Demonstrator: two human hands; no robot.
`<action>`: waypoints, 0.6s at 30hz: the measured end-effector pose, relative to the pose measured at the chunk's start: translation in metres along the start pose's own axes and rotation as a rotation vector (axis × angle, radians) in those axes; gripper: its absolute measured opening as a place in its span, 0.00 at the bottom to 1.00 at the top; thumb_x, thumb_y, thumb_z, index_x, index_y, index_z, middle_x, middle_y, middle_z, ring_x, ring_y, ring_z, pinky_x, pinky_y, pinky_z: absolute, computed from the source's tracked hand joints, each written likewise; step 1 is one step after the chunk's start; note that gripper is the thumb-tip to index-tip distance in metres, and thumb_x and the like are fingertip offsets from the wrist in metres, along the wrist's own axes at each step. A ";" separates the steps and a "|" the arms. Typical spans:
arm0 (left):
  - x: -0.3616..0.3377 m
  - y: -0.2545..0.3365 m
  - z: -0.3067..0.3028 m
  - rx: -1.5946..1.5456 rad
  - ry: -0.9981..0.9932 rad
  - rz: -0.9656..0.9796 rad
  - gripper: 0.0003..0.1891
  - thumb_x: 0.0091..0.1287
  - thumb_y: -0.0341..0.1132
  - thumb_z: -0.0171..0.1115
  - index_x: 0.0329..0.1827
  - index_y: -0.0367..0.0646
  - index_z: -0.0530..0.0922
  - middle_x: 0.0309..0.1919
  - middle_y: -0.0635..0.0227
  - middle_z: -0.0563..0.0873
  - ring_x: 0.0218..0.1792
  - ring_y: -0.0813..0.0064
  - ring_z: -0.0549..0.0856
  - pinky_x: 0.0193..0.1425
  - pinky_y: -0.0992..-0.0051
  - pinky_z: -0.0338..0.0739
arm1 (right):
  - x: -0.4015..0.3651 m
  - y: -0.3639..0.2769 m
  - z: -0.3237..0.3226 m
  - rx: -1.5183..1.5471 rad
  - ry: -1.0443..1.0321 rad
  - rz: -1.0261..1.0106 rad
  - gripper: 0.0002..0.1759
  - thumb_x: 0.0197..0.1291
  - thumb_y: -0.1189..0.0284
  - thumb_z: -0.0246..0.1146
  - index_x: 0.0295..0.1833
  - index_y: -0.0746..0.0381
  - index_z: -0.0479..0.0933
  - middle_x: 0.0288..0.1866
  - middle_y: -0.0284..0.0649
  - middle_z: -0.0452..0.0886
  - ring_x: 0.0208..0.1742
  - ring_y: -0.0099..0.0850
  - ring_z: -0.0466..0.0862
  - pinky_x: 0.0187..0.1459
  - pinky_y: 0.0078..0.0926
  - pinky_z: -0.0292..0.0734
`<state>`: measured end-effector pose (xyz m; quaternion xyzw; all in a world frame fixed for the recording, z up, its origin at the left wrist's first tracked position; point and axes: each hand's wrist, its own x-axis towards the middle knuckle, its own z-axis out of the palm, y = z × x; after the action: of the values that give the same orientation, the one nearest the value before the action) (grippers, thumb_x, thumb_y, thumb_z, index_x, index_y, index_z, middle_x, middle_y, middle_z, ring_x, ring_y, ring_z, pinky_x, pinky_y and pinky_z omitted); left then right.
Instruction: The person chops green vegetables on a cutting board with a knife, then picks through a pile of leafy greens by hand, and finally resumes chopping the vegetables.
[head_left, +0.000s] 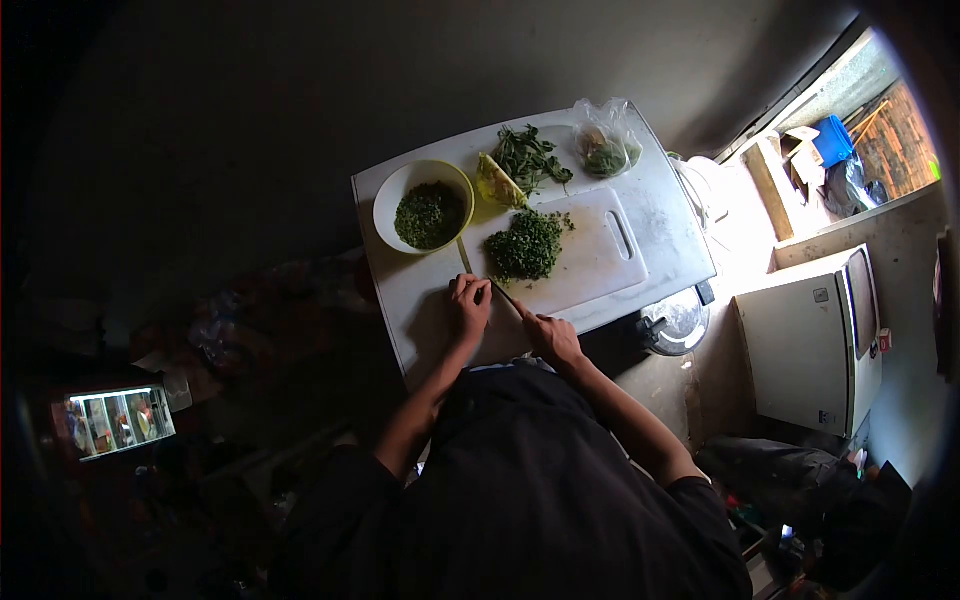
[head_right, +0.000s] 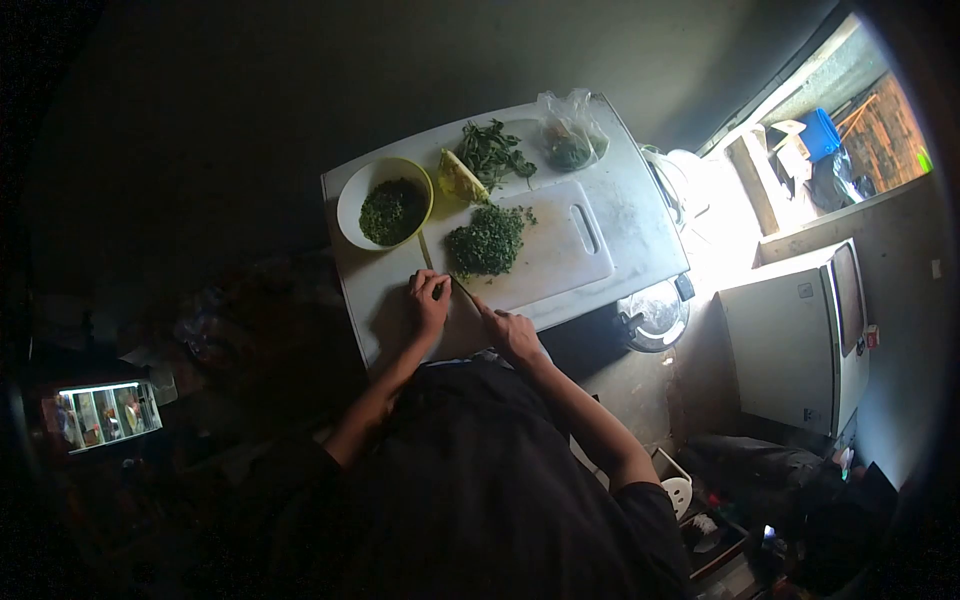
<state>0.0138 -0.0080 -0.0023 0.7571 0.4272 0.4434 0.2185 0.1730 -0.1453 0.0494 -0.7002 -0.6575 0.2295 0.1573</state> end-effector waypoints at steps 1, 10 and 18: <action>-0.002 0.000 -0.001 -0.008 -0.014 -0.001 0.04 0.60 0.27 0.71 0.36 0.41 0.85 0.37 0.63 0.81 0.40 0.57 0.82 0.45 0.61 0.77 | 0.003 0.000 0.003 0.001 -0.003 0.002 0.34 0.68 0.71 0.52 0.80 0.45 0.61 0.38 0.49 0.86 0.33 0.52 0.87 0.34 0.50 0.80; -0.003 -0.005 0.003 -0.065 0.000 -0.031 0.04 0.62 0.28 0.71 0.38 0.41 0.86 0.37 0.64 0.80 0.40 0.59 0.81 0.44 0.62 0.77 | -0.004 0.002 -0.002 -0.048 0.016 -0.003 0.35 0.69 0.70 0.52 0.81 0.43 0.58 0.40 0.48 0.87 0.33 0.51 0.87 0.33 0.50 0.81; 0.001 0.002 -0.008 0.040 -0.051 0.059 0.06 0.61 0.28 0.72 0.40 0.42 0.88 0.36 0.64 0.81 0.40 0.60 0.81 0.44 0.63 0.77 | 0.004 -0.010 -0.016 -0.052 -0.027 0.060 0.35 0.69 0.71 0.52 0.81 0.43 0.58 0.39 0.46 0.87 0.32 0.50 0.87 0.32 0.49 0.81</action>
<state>0.0083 -0.0086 0.0040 0.7848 0.4077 0.4213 0.2008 0.1734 -0.1392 0.0676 -0.7203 -0.6440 0.2264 0.1235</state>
